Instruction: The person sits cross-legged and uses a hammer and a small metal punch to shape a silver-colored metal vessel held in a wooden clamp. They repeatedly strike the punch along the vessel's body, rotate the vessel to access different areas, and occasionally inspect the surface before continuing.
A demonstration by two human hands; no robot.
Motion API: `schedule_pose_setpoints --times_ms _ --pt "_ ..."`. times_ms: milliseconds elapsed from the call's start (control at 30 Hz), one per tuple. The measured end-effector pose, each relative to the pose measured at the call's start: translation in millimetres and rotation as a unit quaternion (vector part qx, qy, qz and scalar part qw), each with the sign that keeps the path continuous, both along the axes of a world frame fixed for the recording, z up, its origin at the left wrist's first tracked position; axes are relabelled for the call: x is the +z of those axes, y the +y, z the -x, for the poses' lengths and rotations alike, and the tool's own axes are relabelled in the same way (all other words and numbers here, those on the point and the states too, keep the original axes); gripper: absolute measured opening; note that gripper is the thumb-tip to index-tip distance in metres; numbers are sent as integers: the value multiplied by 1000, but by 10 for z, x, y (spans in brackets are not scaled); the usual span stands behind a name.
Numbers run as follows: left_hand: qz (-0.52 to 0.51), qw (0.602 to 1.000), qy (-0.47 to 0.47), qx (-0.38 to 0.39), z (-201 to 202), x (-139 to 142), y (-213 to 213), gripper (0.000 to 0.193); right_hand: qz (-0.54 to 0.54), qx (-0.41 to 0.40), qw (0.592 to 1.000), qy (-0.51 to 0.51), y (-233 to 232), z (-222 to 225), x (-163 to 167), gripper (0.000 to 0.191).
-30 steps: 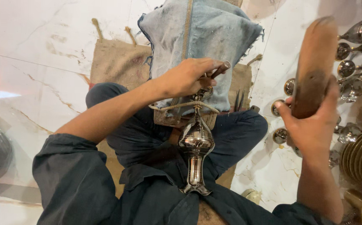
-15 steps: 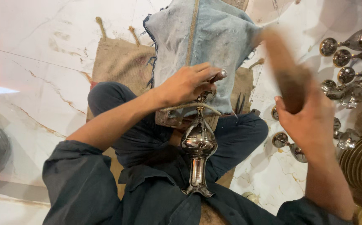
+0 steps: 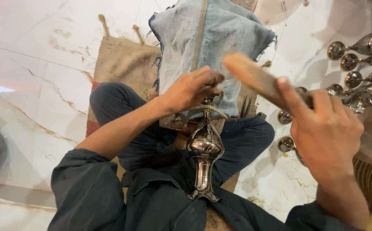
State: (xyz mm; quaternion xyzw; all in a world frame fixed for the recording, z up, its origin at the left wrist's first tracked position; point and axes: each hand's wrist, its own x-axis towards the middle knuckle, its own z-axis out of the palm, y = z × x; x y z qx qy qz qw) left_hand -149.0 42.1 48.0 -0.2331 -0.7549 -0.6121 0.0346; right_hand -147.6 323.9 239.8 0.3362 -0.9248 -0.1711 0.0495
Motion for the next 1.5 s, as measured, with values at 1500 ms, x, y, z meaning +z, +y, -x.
schedule_pose_setpoints --times_ms 1500 --pt "-114 991 -14 62 -147 -76 -95 24 19 60 995 -80 -606 404 218 95"
